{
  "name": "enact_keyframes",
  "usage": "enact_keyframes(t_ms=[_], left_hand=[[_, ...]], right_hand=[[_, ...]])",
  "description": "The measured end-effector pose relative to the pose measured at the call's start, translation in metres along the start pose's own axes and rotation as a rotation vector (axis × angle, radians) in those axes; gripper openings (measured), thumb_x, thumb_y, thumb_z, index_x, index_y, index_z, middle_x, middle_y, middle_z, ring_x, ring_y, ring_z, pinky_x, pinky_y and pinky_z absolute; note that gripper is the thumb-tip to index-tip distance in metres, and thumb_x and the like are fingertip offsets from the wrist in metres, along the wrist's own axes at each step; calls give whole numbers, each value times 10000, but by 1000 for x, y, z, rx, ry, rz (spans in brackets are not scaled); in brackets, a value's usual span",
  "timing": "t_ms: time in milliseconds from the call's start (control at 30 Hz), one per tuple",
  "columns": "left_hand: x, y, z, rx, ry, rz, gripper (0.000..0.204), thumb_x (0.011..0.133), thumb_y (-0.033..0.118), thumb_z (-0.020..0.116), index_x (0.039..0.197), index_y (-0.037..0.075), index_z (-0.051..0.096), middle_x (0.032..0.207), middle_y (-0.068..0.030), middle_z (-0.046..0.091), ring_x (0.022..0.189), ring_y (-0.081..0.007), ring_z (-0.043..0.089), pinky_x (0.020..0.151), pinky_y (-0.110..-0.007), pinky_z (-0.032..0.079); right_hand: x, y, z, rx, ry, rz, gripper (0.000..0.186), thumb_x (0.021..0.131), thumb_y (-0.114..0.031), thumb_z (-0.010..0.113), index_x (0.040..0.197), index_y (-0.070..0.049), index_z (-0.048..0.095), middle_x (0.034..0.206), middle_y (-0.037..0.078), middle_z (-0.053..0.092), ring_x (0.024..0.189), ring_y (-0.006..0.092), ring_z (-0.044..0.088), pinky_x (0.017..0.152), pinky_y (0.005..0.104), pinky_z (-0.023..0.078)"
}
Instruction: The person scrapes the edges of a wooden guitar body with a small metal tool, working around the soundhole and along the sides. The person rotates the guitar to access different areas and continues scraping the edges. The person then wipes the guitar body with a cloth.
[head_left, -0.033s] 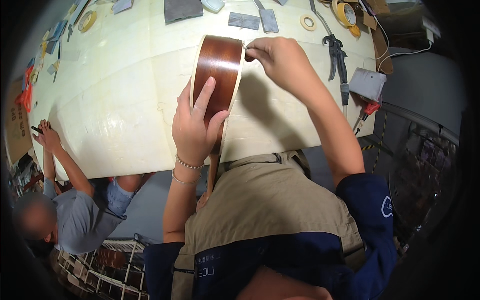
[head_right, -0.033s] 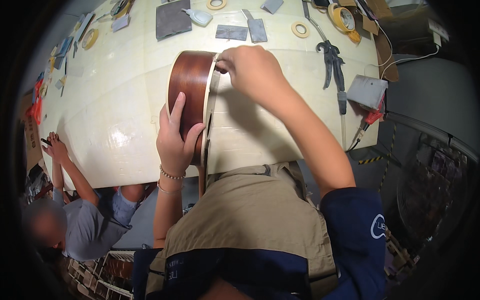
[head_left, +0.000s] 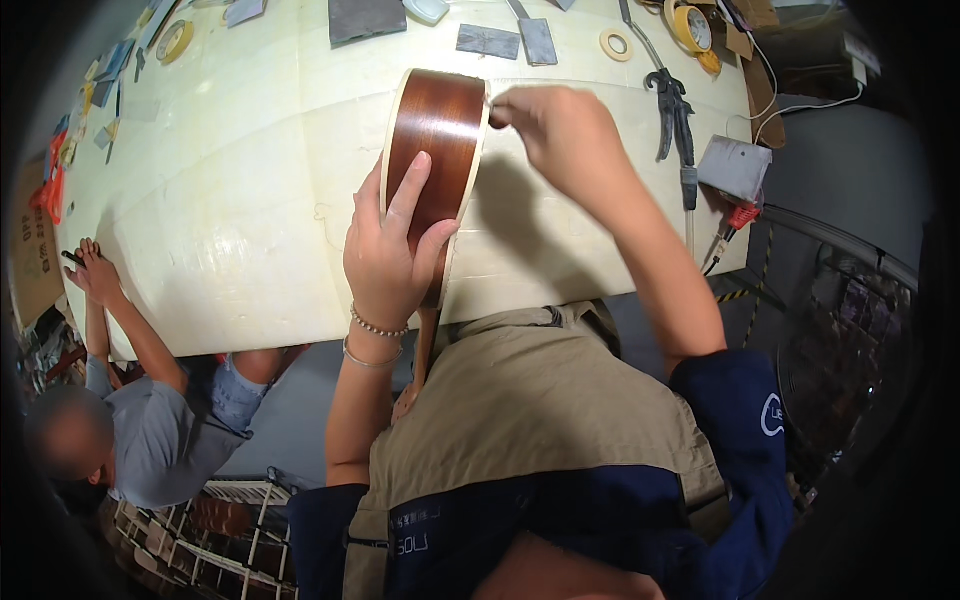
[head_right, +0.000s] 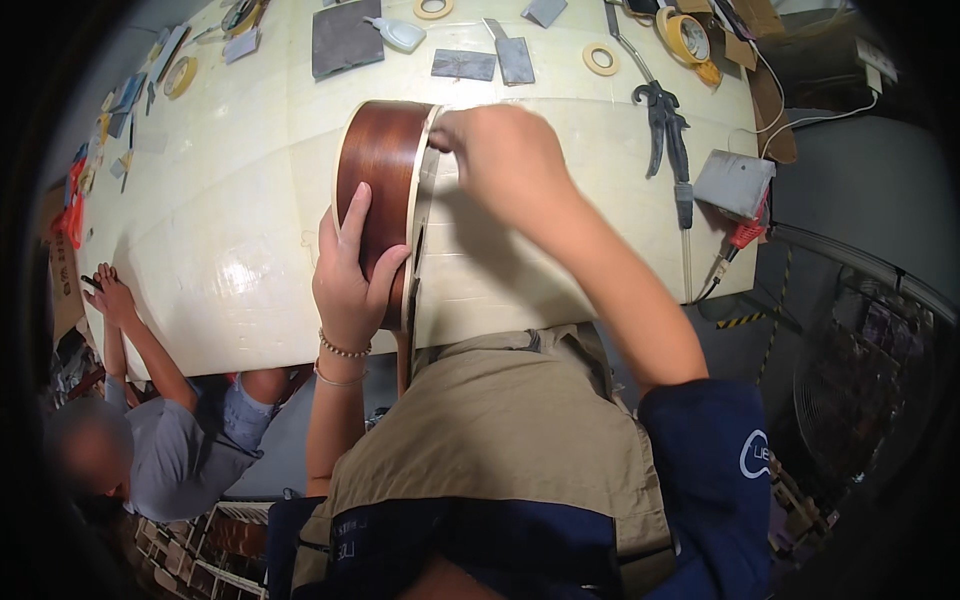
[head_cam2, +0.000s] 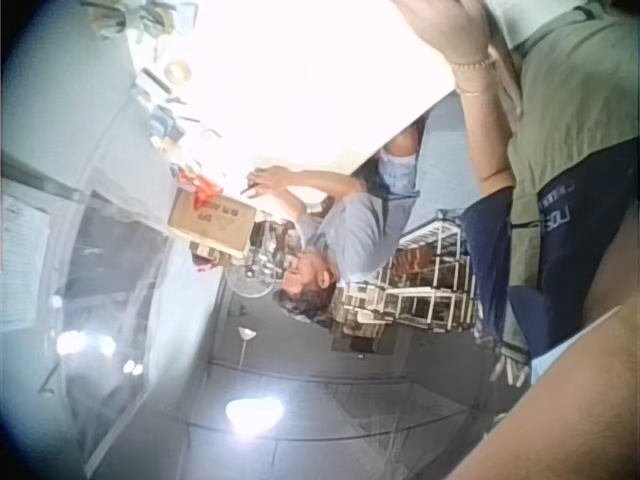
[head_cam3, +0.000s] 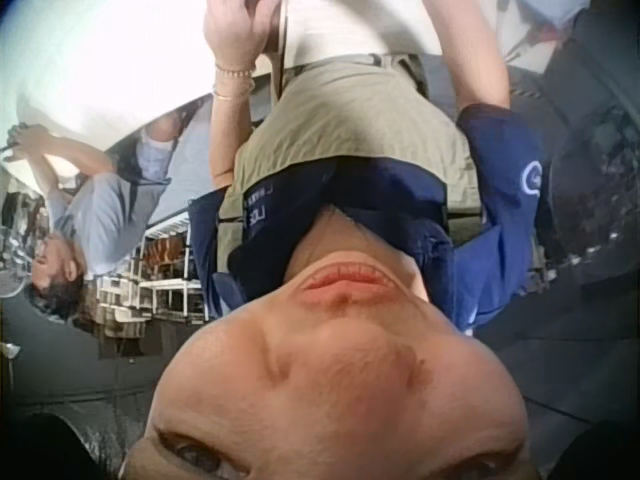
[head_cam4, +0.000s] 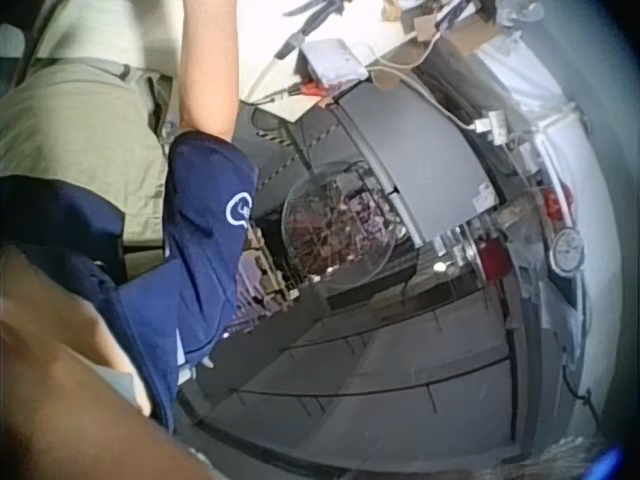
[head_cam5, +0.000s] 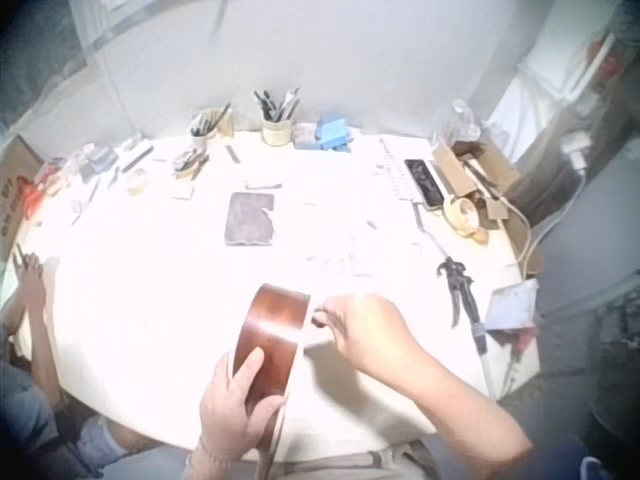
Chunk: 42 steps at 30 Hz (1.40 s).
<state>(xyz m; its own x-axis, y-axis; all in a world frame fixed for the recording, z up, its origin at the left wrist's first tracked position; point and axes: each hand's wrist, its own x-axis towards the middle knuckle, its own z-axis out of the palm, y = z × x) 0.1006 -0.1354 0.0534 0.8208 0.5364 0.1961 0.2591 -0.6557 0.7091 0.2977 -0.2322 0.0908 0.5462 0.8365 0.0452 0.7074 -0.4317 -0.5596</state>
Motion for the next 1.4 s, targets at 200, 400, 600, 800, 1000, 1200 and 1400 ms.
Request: enact_keyframes(t_ms=[200,400,600,800,1000,1200,1400], left_hand=[[-1,-1,1,33,17,44,631,807,309,737,1379,138,534,1267,-207,550,1065,-348,583,850,-379,510],[0,0,-2,60,20,101,656,827,237,731,1417,108,475,1231,-197,555,1031,-358,599,821,-369,518],[-1,-3,1,70,41,106,661,829,241,729,1426,132,467,1234,-196,553,1014,-358,607,810,-375,521],[-1,-1,-1,63,26,69,660,830,251,732,1426,144,471,1218,-185,559,1001,-351,610,801,-374,521],[-1,-3,2,54,46,91,665,831,267,731,1430,146,467,1212,-179,560,1008,-344,606,797,-366,519],[-2,1,2,13,43,9,551,859,348,681,1382,237,548,1285,-190,543,1039,-325,592,836,-368,514],[-2,-4,4,-2,63,8,515,880,310,659,1379,250,550,1280,-165,545,1029,-312,599,826,-367,518]], right_hand=[[-36,-18,2,133,-9,-61,105,824,-92,618,840,-91,722,740,118,676,716,330,645,642,427,511],[11,-8,-20,28,-130,84,138,864,-172,633,884,-81,735,765,141,686,719,351,659,662,434,514],[-2,-19,-24,39,-237,20,133,872,-100,636,921,1,707,766,163,683,683,309,641,663,358,501],[14,-12,-15,-31,-148,121,133,842,-105,627,889,-72,747,772,150,690,751,331,665,689,414,518],[-51,-43,16,-268,232,-198,65,671,-38,610,707,-57,662,691,67,633,717,239,592,569,372,505],[-10,-8,-3,38,61,2,126,823,-94,607,833,-82,732,707,152,659,676,352,635,636,444,509],[-23,-19,12,-204,215,-148,169,763,-40,598,861,-87,729,717,119,666,724,304,633,635,403,513]])
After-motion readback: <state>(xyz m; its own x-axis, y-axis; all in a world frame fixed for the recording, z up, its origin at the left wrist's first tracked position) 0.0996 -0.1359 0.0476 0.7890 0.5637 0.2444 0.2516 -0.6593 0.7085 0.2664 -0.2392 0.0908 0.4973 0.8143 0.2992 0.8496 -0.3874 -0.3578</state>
